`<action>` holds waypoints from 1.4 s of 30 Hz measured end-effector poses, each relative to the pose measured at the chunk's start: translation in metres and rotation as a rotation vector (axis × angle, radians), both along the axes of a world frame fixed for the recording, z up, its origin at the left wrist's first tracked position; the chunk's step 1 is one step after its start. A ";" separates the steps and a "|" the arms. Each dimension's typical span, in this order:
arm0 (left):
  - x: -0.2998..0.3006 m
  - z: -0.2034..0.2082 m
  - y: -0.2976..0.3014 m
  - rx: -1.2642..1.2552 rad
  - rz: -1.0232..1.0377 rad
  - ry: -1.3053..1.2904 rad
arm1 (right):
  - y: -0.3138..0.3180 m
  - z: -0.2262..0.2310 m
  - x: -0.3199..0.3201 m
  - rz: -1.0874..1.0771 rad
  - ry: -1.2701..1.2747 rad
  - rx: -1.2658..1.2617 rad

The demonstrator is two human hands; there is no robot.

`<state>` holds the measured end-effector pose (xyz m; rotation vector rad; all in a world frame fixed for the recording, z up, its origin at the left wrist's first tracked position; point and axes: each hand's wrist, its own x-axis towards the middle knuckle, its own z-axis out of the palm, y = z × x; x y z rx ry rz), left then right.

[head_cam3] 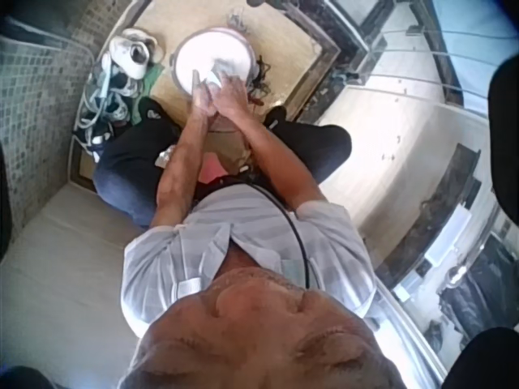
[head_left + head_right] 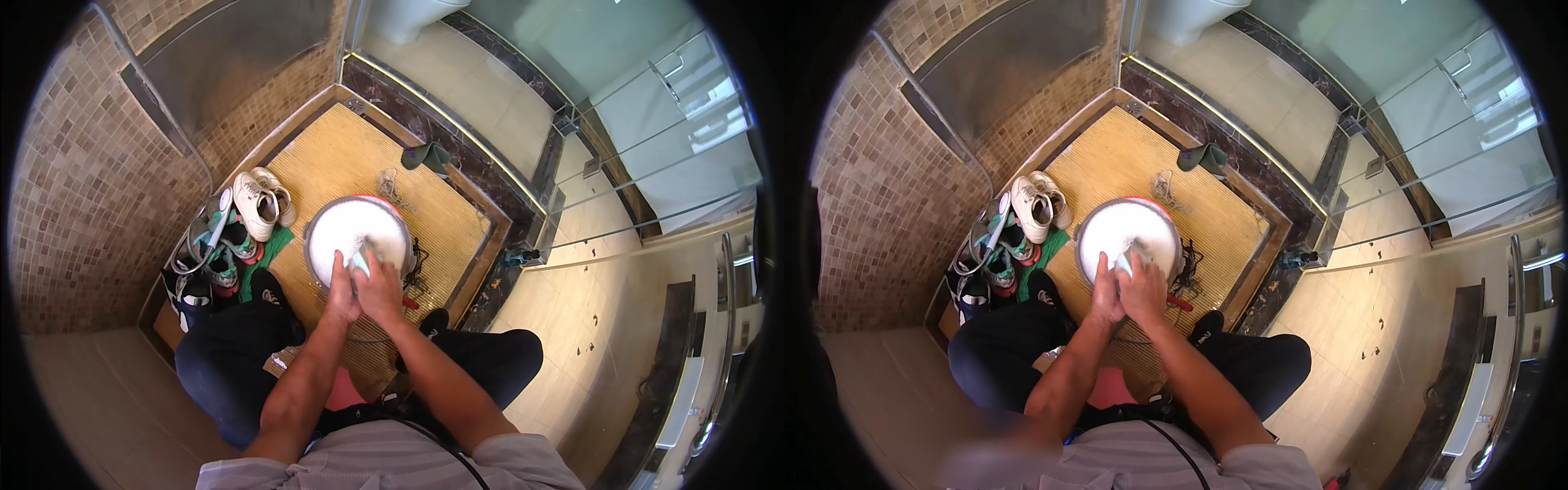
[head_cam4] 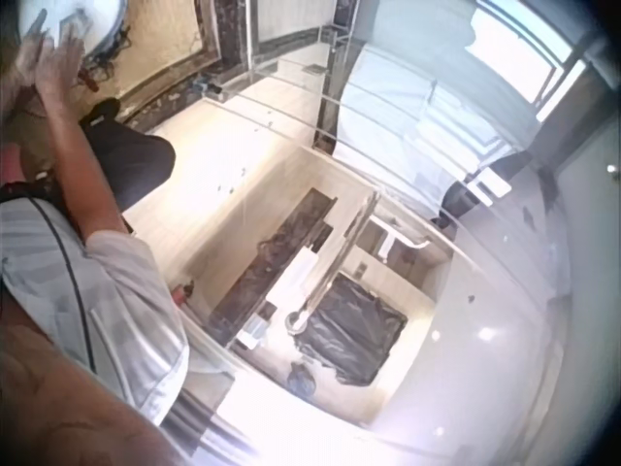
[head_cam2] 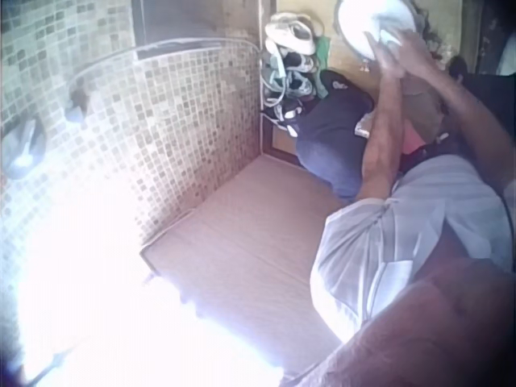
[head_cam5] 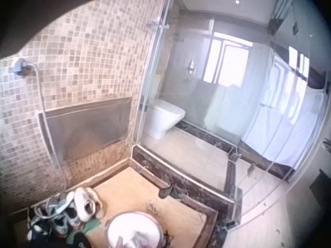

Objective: The person scrubs a white sneaker with a red brush and a white cleaning solution, then rinses it with a shower head. They also clean a white plastic scoop and a grey cloth with the solution.

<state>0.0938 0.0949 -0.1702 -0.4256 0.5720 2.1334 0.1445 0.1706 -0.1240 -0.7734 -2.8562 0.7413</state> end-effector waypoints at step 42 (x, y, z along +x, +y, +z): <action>-0.004 -0.065 -0.017 -0.046 0.109 -0.134 | -0.025 -0.002 0.034 0.012 -0.106 -0.234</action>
